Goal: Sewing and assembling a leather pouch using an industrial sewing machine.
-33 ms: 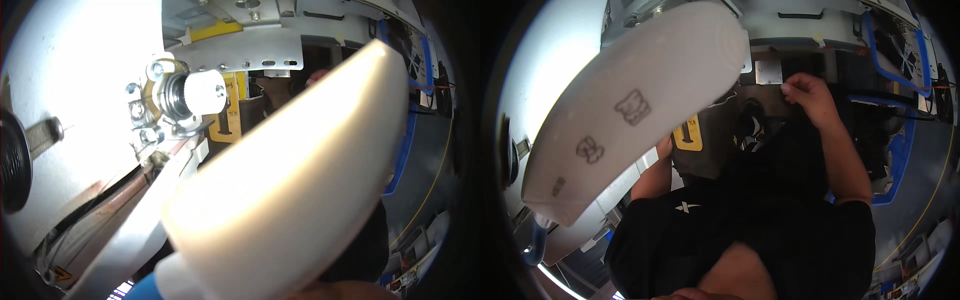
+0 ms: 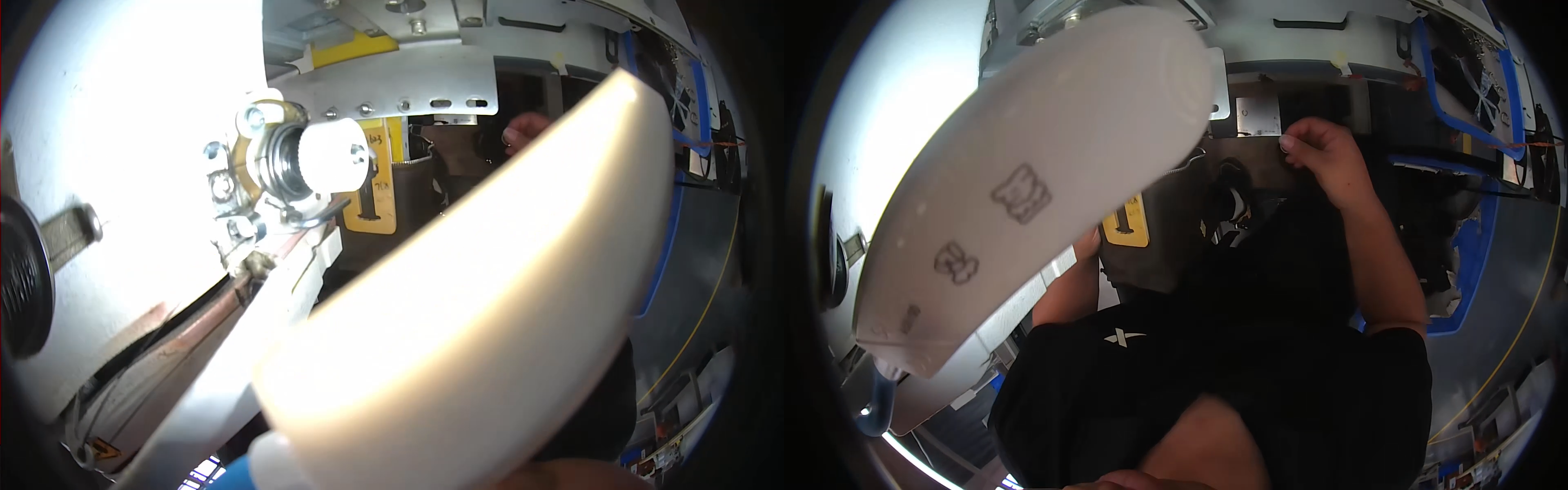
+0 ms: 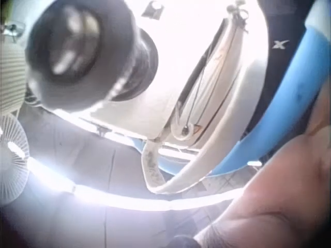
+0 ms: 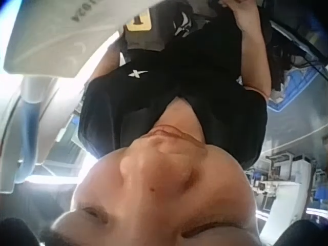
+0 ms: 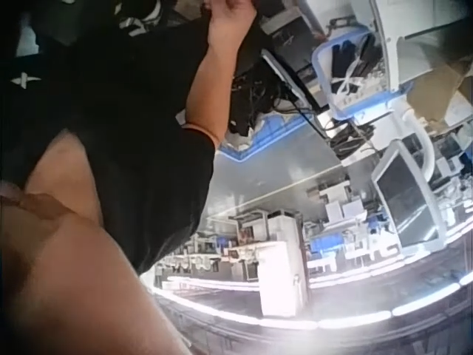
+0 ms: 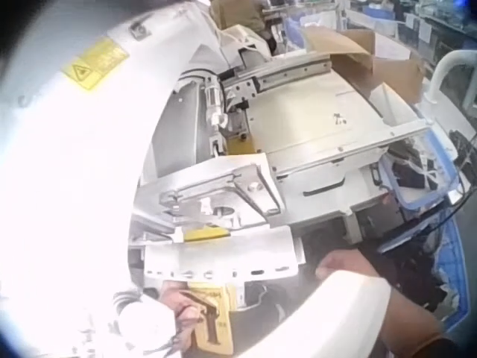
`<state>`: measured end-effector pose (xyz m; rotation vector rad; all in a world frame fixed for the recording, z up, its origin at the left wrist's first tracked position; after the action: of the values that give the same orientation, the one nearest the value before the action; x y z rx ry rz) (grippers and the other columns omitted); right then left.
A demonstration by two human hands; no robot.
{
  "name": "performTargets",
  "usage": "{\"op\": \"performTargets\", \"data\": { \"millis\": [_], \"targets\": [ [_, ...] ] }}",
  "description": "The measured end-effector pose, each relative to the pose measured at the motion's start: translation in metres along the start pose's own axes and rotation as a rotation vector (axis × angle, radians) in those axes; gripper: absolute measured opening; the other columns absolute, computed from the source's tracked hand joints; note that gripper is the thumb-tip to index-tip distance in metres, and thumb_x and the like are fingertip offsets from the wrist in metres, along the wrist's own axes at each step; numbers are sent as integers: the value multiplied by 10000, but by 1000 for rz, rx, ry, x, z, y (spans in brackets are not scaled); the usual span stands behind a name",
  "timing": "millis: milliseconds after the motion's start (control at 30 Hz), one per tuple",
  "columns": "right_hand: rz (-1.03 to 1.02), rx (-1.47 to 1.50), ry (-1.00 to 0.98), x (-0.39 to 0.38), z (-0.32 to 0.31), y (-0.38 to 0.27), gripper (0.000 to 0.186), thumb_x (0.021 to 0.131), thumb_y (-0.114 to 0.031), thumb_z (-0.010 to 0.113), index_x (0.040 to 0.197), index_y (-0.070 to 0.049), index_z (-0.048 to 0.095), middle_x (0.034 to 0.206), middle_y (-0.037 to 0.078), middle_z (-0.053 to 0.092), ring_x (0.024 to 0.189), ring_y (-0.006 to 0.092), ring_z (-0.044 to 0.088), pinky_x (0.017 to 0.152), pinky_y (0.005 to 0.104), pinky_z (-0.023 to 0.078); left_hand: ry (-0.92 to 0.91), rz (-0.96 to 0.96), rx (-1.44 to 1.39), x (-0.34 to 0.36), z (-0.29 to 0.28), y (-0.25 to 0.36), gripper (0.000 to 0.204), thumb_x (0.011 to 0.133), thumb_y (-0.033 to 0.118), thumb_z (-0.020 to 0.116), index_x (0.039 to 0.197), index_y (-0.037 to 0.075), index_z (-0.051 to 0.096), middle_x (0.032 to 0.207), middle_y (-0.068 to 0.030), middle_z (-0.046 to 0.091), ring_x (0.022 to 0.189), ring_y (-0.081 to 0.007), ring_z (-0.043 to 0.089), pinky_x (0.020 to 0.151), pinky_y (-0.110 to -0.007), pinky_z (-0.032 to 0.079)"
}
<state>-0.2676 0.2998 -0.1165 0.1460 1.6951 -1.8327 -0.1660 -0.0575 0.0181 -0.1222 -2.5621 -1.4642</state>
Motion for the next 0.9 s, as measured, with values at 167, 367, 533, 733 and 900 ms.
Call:
{"op": "performTargets", "data": {
  "millis": [167, 367, 533, 733, 900],
  "targets": [
    [-104, 11, -14, -2, 8, 0, 143, 948, -65, 710, 1083, -25, 683, 893, 4, 684, 864, 74, 632, 794, 257, 514, -10, -28, 19, 1, -11, -2, 183, 960, 49, 625, 1129, -6, 669, 1095, -74, 568, 977, -159, 538, 928, -320, 451],
    [-46, -43, -47, 0, -8, 7, 171, 938, -84, 728, 1095, -21, 702, 936, 25, 710, 902, 93, 648, 832, 268, 516, -26, -39, -15, 12, -3, -10, 181, 966, 54, 619, 1128, -7, 669, 1097, -77, 570, 983, -163, 546, 931, -324, 455],
    [-246, -30, -133, 14, 25, -16, 170, 929, -91, 734, 1072, 1, 725, 1009, 67, 749, 997, 136, 682, 916, 301, 524, 37, -1, 18, 10, -20, -1, 179, 971, 58, 615, 1128, -8, 670, 1099, -80, 573, 989, -166, 552, 934, -327, 459],
    [-243, 88, -260, -41, 59, -71, 176, 977, -87, 698, 1129, -1, 724, 1086, 65, 740, 968, 99, 684, 861, 270, 552, 45, 62, -186, 19, 20, -10, 178, 977, 63, 609, 1127, -9, 670, 1101, -84, 575, 995, -169, 560, 937, -331, 463],
    [-546, -32, -245, -74, 109, -143, 136, 946, -39, 712, 1071, 13, 720, 1080, 76, 730, 970, 120, 687, 873, 267, 554, -46, -35, -300, 25, 48, 25, 383, 1047, 277, 608, 1332, 22, 597, 1252, -100, 659, 1091, -198, 662, 965, -351, 539]
  ]
}}
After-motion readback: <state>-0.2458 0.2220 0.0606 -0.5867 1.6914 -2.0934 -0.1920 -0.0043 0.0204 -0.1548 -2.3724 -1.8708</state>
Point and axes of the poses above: each hand's wrist, its own x-axis towards the middle knuckle, its own z-axis out of the palm, y = z × x, the point moved 5 cm from there along x, towards the middle knuckle
